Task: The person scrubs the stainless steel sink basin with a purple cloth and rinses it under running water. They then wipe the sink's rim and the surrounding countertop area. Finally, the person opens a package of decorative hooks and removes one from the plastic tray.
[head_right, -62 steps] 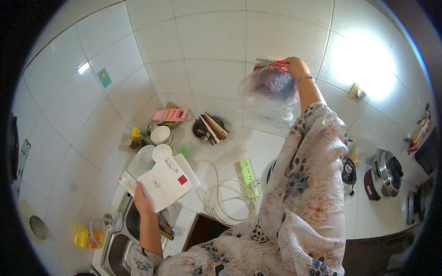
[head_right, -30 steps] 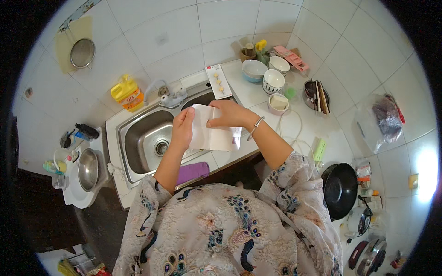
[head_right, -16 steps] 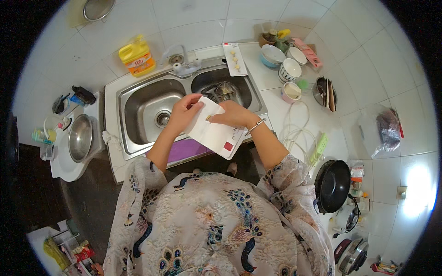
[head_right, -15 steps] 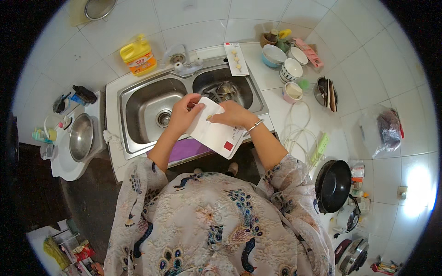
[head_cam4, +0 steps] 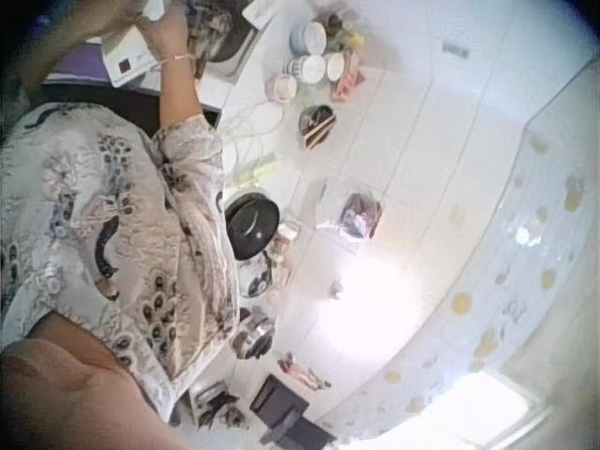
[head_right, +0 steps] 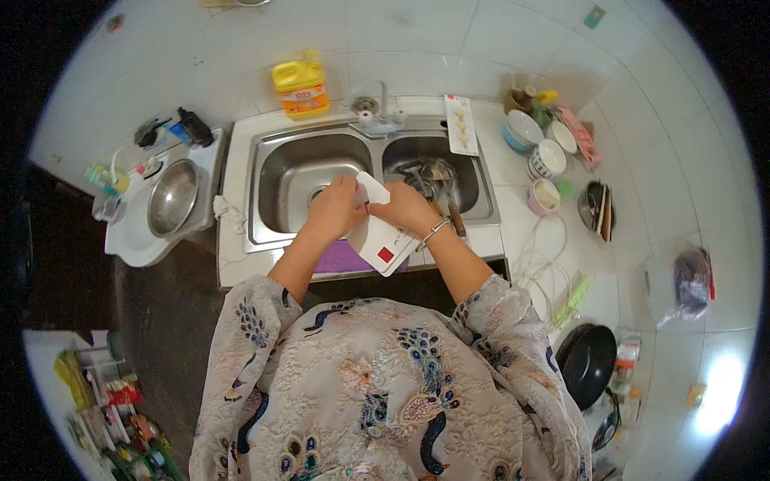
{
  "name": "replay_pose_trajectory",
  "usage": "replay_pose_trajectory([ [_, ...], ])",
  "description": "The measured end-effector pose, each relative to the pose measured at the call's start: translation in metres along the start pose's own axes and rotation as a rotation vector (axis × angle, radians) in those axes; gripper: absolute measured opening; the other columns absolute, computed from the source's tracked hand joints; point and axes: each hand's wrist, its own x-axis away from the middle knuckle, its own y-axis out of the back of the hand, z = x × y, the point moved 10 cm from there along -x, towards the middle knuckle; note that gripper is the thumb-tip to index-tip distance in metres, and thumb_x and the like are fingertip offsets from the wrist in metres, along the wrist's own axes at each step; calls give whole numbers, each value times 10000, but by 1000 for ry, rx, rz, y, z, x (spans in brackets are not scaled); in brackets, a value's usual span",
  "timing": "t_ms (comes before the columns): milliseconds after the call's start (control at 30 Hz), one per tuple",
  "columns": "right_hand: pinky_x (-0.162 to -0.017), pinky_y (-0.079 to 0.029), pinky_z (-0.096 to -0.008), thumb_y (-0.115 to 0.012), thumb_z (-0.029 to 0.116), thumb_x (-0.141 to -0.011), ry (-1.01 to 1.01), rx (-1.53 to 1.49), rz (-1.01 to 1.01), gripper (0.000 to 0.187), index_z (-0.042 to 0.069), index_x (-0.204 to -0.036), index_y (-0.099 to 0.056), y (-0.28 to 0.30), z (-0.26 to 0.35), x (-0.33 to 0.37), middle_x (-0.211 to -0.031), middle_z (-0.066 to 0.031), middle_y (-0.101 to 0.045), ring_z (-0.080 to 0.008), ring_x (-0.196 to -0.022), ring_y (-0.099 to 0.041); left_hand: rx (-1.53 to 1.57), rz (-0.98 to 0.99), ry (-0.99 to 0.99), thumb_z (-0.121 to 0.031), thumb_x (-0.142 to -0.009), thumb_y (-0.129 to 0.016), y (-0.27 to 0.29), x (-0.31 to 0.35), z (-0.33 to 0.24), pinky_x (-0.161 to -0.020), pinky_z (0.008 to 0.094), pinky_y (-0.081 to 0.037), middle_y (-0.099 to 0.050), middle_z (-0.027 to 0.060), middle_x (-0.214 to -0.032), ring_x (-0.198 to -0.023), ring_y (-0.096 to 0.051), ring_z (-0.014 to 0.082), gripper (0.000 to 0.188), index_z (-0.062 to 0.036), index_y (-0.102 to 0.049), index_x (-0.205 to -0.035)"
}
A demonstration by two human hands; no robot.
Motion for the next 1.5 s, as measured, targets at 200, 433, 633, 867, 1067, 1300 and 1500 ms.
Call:
replay_pose_trajectory([
  [200,-663,-489,-356,-664,343,-684,99,19,52,392,15,-898,-650,-14,-1,-17,-784,-165,-653,-281,-722,-642,-56,70,116,-193,-677,-694,-2,4,12,-738,452,-465,-542,217,-963,-897,-562,384,433,-14,-447,-984],
  [433,-646,-489,-358,-636,328,-710,141,-17,106,366,3,-877,-651,-19,-21,-20,-766,-170,-646,-291,-703,-636,-169,38,128,-134,-736,-612,-31,3,7,-693,466,-486,-587,214,-897,-820,-598,390,354,2,-439,-1014],
  [633,-625,-485,-338,-642,321,-728,67,-17,221,364,4,-906,-651,-12,-45,-14,-777,-145,-653,-248,-672,-636,-25,-94,140,-77,-781,-510,-32,12,15,-690,475,-455,-605,222,-847,-794,-580,401,234,-49,-537,-1011],
  [867,-601,-482,-307,-620,281,-766,37,-312,270,324,-17,-891,-642,-20,-52,-17,-755,-115,-649,-198,-655,-627,-37,-236,38,-134,-731,-628,-11,29,-15,-746,392,-468,-592,118,-992,-924,-567,310,294,-80,-573,-1015],
  [1067,-609,-485,-321,-624,307,-747,156,-108,345,348,-10,-887,-647,-33,-27,-12,-752,-138,-650,-225,-661,-628,-156,-219,-94,-172,-721,-654,-7,38,-20,-682,372,-476,-570,79,-862,-818,-568,276,139,-67,-607,-800],
  [1300,-618,-485,-319,-629,307,-733,183,29,420,349,-6,-888,-649,-38,8,2,-754,-140,-651,-228,-666,-629,-298,-94,-281,-143,-750,-586,-4,55,-19,-636,360,-482,-553,59,-795,-766,-567,258,65,-78,-597,-752],
  [1500,-619,-489,-313,-642,291,-724,174,52,418,345,-3,-906,-643,-66,44,14,-778,-120,-656,-195,-670,-628,-346,-81,-275,-146,-752,-580,16,80,-2,-638,366,-492,-567,84,-825,-783,-585,265,105,-55,-589,-802],
])
